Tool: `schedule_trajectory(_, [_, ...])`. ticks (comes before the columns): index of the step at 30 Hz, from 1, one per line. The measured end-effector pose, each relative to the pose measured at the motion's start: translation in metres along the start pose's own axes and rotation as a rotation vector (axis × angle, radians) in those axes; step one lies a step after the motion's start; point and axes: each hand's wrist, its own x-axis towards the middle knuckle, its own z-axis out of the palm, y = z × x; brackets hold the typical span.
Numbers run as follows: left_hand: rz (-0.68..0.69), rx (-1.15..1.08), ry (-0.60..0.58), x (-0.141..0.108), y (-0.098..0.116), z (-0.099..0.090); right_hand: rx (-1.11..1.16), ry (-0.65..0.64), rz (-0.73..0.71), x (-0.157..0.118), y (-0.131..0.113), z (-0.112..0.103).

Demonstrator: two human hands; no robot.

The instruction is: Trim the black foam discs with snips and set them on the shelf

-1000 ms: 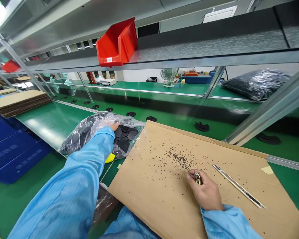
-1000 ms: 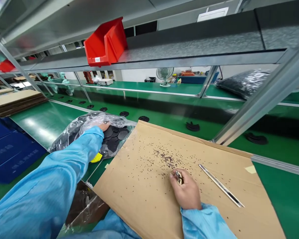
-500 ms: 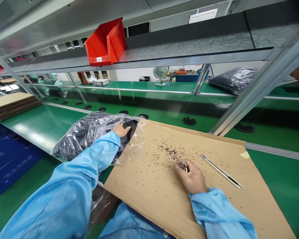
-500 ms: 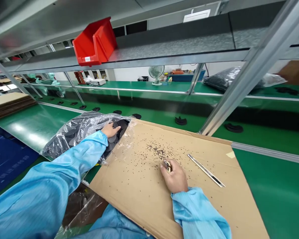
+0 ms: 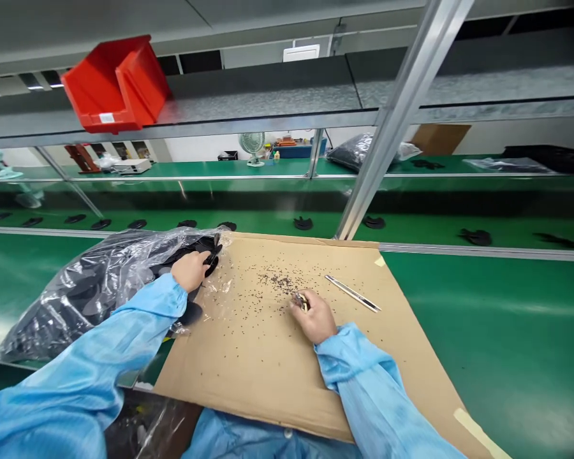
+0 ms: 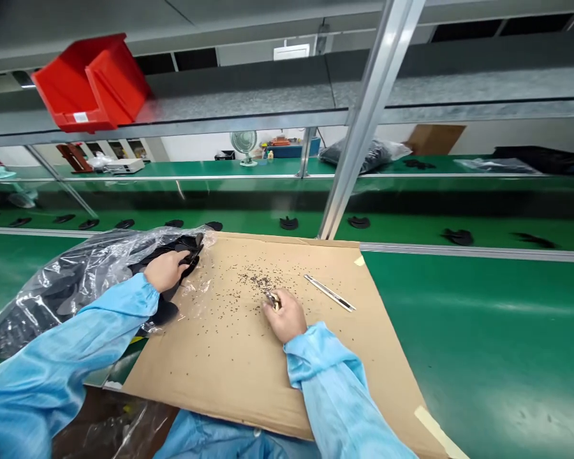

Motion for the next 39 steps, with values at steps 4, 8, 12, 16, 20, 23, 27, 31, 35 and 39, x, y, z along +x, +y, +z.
schedule_trajectory(4, [0.083,0.041,-0.055,-0.006,0.023,-0.014,0.017,-0.008,0.018,-0.001,-0.001,-0.002])
schedule_trajectory(8, [0.117,0.051,-0.128,-0.008,0.055,-0.030,0.079,0.014,0.024,0.000,0.000,-0.002])
schedule_trajectory(12, [0.213,-0.026,-0.137,0.013,0.088,-0.034,0.173,0.084,0.058,0.000,0.000,-0.001])
schedule_trajectory(16, [0.202,-0.295,-0.037,0.064,0.130,-0.015,0.314,0.236,0.161,0.000,-0.002,0.002])
schedule_trajectory(20, [0.080,-0.482,0.018,0.127,0.182,0.013,0.373,0.317,0.205,0.001,0.001,0.004])
schedule_trajectory(23, [0.008,-0.460,0.034,0.168,0.217,0.029,0.330,0.315,0.225,0.003,0.001,0.002])
schedule_trajectory(27, [-0.094,-0.408,0.019,0.207,0.251,0.041,0.285,0.351,0.247,0.005,-0.002,-0.001])
schedule_trajectory(31, [-0.206,-0.397,-0.021,0.232,0.275,0.047,0.264,0.386,0.259,0.006,-0.005,-0.002])
schedule_trajectory(35, [-0.189,-0.464,-0.017,0.238,0.289,0.049,0.273,0.414,0.252,0.005,-0.005,0.000])
schedule_trajectory(39, [-0.120,-0.598,0.087,0.223,0.292,0.038,0.294,0.424,0.274,0.005,-0.002,0.003])
